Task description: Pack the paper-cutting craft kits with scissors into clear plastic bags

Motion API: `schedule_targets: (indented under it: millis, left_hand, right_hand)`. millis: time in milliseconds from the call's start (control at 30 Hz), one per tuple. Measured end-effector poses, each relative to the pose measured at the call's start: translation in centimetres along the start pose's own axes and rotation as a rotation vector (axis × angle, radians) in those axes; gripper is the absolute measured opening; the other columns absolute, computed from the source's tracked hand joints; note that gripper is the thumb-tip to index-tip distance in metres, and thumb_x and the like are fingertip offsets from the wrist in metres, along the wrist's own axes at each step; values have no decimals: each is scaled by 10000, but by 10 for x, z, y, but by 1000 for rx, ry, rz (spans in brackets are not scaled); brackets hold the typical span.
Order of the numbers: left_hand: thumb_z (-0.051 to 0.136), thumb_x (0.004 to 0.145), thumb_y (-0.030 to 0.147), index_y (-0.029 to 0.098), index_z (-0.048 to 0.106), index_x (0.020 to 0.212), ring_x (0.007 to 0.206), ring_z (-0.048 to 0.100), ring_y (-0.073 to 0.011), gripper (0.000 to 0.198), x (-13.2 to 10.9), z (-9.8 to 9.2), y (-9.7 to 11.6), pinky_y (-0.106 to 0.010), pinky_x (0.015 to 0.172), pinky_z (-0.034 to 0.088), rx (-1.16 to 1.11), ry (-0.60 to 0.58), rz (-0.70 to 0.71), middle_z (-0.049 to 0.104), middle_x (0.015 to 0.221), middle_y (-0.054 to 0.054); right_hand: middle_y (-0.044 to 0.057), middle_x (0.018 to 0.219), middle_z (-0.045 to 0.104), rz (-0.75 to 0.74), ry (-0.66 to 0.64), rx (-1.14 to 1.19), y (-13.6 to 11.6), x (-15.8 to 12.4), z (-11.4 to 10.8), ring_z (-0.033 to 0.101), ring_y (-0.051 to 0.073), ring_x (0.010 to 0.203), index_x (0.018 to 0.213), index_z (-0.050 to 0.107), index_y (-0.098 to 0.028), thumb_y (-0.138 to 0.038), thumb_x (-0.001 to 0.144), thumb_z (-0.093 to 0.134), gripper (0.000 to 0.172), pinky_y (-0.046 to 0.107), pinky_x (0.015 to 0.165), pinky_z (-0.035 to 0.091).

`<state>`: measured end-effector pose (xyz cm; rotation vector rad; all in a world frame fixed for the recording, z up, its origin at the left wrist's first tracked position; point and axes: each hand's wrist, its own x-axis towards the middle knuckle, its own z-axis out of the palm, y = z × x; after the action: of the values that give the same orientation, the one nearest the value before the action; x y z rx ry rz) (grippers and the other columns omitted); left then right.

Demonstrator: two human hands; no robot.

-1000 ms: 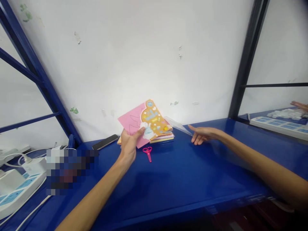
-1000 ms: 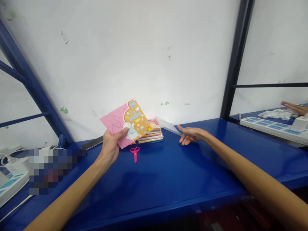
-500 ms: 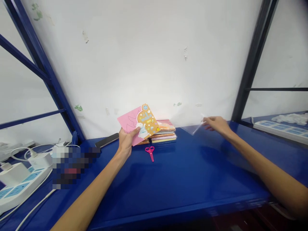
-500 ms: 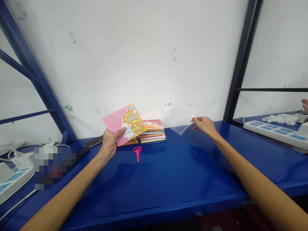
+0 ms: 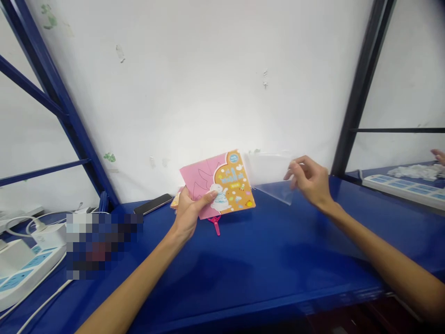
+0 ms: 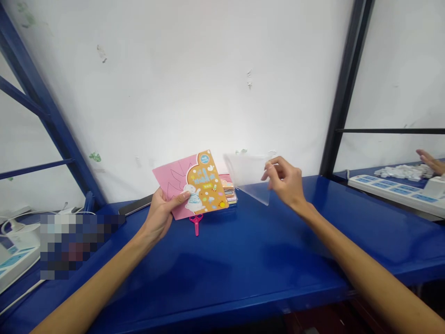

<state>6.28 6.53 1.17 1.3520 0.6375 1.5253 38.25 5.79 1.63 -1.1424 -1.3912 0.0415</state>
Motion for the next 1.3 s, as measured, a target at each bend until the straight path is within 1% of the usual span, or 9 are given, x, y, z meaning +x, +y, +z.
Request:
schedule_targets:
  millis: [133,300,467,567,733,800,967,1167,1300]
  left_hand:
    - [905,692,339,162,651,1261,1071,725,-318,648,-10,6,0,-452,928,596,107,-25,30,760,1180,-129]
    - [868,733,391,152,639,1263,1110,701,-322,624,-13,7,-2,-462,957,571,244,34,106,748,1176,-143]
    - [846,760,406,157,639,1256,1110,697,-310,593,-10,2,-2,-453,970,558,353,140,201,734,1208,-144]
    - [858,746,404,166,646,1252,1113,699,-310,598,-4,-5,-7,-448,966,560,373,196,209,732,1226,-141]
    - [859,736,358,173,648,1238,1108,708,-298,575,4,-13,-15,-448,982,555,342,248,217,748,1214,-124]
    - [861,725,335,173,652,1224,1105,710,-293,565,5,-14,-16,-444,1002,546,365,268,231,750,1212,-121]
    - [853,729,314,177,655,1219,1098,712,-292,546,6,-17,-18,-438,1009,542,418,288,241,753,1194,-119]
    - [838,752,338,177,648,1233,1081,712,-291,542,7,-19,-21,-430,976,550,474,272,247,745,1193,-121]
    - [831,762,327,177,647,1235,1059,707,-289,530,6,-17,-20,-429,968,542,519,291,273,741,1176,-117]
  right_hand:
    - [26,736,739,-44,-133,93,-23,-18,11,590,153,425,883,533,-261,-627,966,533,375,312,476,480]
    - [9,694,717,38,-99,262,-33,-21,8,563,157,376,851,471,-282,-604,963,529,346,312,409,416]
    - [-5,619,676,83,-41,400,-30,-15,0,509,154,336,825,480,-290,-538,951,526,282,316,353,371]
    - [-2,642,697,121,-76,422,-24,-14,1,505,152,345,826,499,-290,-537,946,537,278,316,359,393]
    - [-7,598,683,63,-104,566,-12,-15,10,536,153,377,761,570,-269,-465,938,627,271,290,343,388]
    - [-12,589,675,73,-138,607,-9,-16,13,537,148,368,752,593,-261,-436,943,640,263,280,329,389]
    - [-11,581,656,168,-194,710,-7,-18,17,540,137,375,722,616,-247,-410,917,668,259,260,327,385]
    - [40,657,724,256,-281,720,-7,-16,21,529,127,349,738,627,-216,-442,931,626,298,254,321,372]
    - [57,702,747,285,-345,719,-7,-18,26,539,118,338,730,619,-200,-433,930,619,307,250,337,368]
